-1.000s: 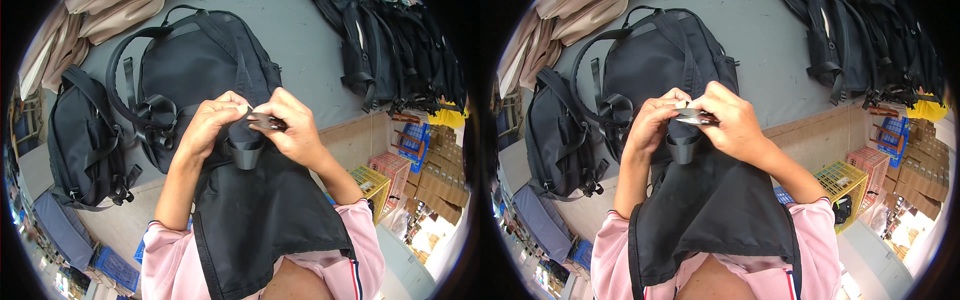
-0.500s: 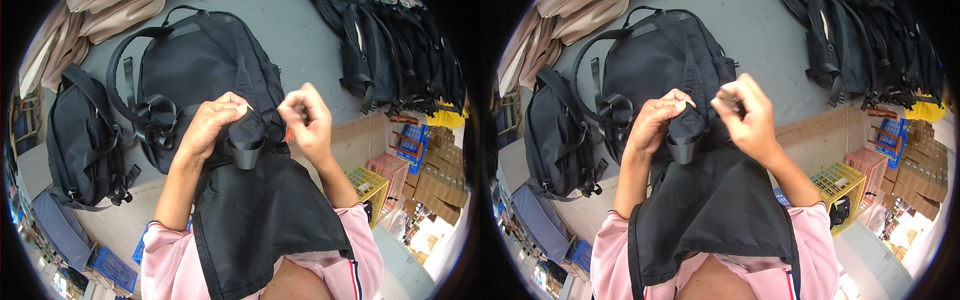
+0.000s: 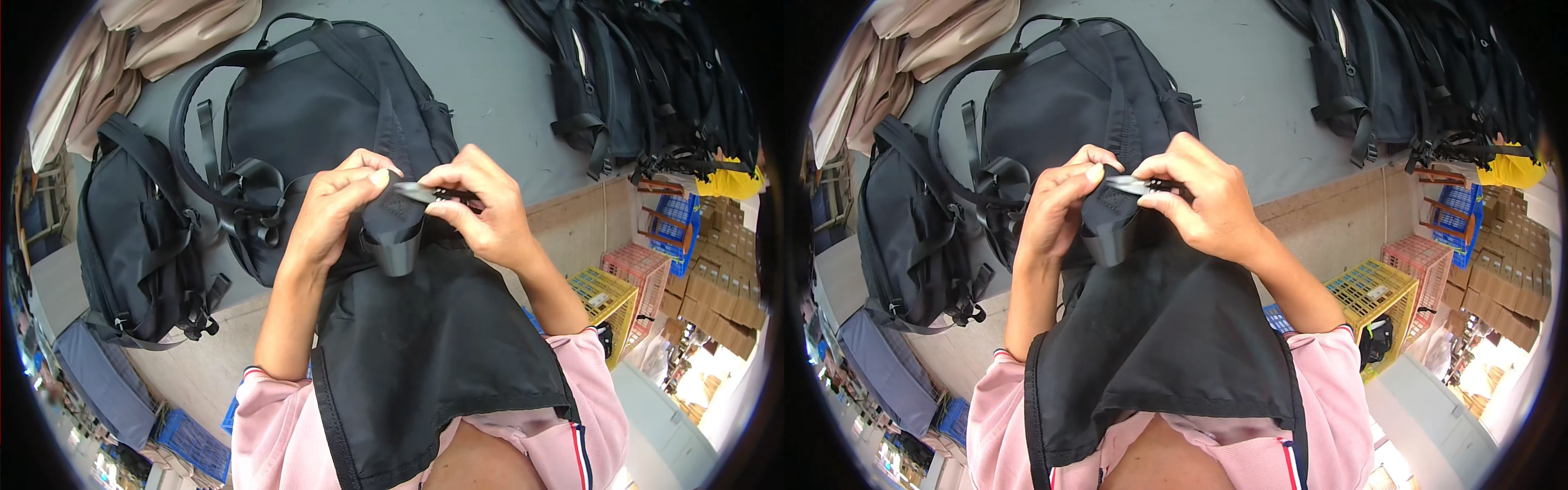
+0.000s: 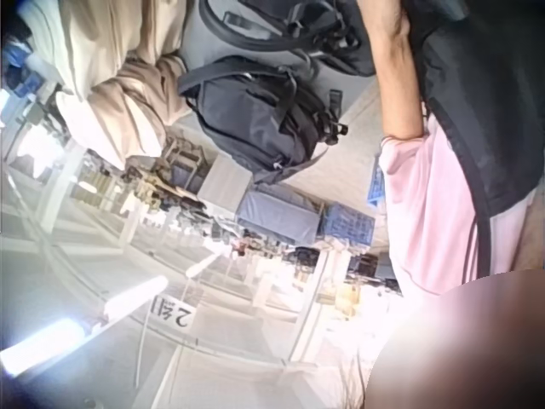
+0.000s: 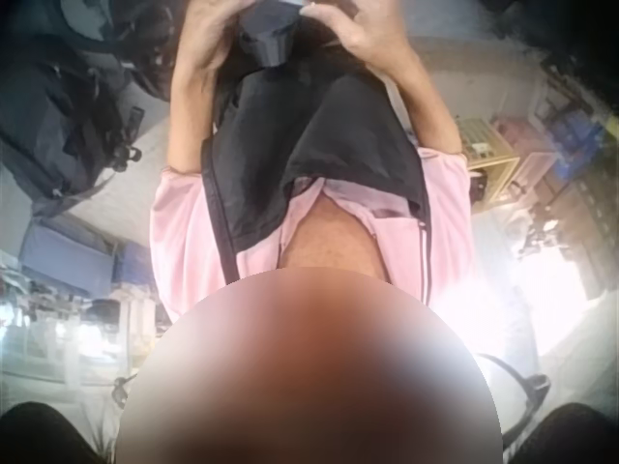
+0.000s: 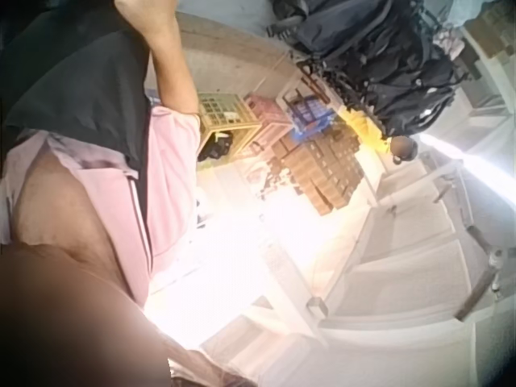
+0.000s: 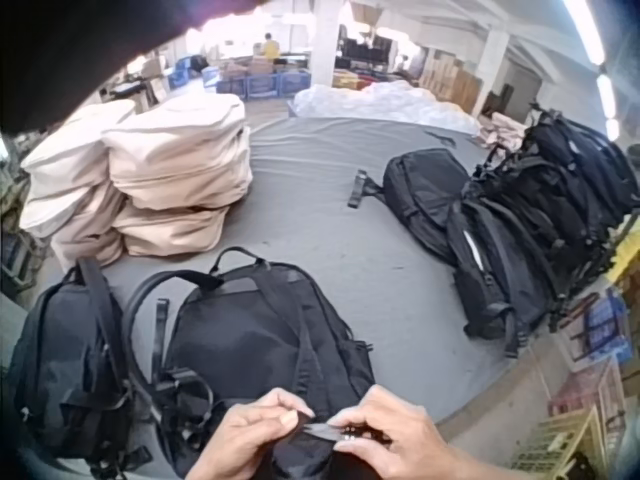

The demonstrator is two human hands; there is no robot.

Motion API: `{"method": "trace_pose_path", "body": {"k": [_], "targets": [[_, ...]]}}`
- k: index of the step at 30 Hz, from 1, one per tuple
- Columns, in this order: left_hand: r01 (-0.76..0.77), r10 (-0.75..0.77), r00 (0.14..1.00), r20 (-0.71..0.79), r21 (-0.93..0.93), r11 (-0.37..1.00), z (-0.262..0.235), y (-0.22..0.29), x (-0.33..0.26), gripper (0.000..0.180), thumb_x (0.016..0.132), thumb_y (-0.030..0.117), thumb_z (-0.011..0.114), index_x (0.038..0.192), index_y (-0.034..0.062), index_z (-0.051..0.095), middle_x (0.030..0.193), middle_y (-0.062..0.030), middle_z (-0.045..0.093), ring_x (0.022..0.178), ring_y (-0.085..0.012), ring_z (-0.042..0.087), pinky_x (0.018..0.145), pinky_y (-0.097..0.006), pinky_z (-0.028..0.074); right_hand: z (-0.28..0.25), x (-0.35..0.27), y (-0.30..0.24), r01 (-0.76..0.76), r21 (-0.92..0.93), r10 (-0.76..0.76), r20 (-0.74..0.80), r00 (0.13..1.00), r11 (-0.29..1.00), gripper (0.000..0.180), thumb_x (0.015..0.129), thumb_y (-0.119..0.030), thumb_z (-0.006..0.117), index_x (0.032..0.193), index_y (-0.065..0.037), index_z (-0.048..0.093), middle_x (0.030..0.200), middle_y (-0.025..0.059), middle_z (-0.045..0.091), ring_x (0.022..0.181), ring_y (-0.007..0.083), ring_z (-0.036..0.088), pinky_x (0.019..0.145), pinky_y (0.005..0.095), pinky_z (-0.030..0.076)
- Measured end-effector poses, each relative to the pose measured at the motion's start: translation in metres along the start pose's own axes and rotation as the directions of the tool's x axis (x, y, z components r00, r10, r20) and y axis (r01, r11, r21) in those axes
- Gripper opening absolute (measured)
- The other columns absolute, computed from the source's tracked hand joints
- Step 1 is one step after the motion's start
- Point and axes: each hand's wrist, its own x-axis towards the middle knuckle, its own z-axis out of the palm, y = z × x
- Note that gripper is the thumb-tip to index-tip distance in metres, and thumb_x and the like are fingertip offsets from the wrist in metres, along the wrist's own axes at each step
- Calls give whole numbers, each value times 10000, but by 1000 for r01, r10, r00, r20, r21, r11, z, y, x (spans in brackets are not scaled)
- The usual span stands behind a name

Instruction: Using small scissors to trim loose threads and inspecting black backpacks at a factory workstation.

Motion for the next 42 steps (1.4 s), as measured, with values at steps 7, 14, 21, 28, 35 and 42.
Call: {"method": "trace_pose_path", "body": {"k": [7,14,21,28,35,42], "targets": [[-110,112,993,-23,83,990,5,9,-10,230,872,138,582,738,-42,634,1052,-70,570,841,-91,461,741,-221,346,2,-5,0,-59,206,90,-147,985,977,158,759,24,678,909,-5,640,788,41,514,709,118,538,626,249,453],[-349,547,830,-112,660,665,-19,8,-35,84,801,55,629,772,-23,618,1170,-153,552,1077,-251,500,931,-346,381,-3,-30,24,-281,530,434,-188,881,800,166,810,-13,679,944,-23,583,773,-36,533,681,26,479,615,188,389],[110,483,812,-328,898,425,-1,-7,-51,108,790,38,665,748,-25,588,811,-67,541,632,-149,508,571,-266,419,1,-31,20,-462,394,516,-37,856,794,114,919,-117,584,949,-14,623,708,-35,504,547,18,413,515,186,363],[218,730,658,-184,975,50,-32,30,-34,209,748,-2,633,655,-37,449,683,-87,451,587,-179,454,561,-292,390,21,-47,52,-358,304,421,-176,890,883,186,834,-87,678,974,-19,575,757,-22,515,695,72,476,646,223,414],[-31,927,371,57,998,-49,-2,80,20,179,777,2,668,657,-23,537,724,-74,514,567,-153,464,512,-275,386,38,-48,50,-546,252,589,-145,795,799,259,776,-57,637,970,-78,466,716,50,542,656,199,540,626,336,430],[64,810,552,-195,979,192,-57,67,73,216,788,167,682,685,-11,616,768,-94,584,678,-230,565,650,-333,452,31,-48,46,-443,434,533,-107,839,785,179,827,-35,650,964,-36,535,690,-25,466,626,54,400,608,197,346]]}}
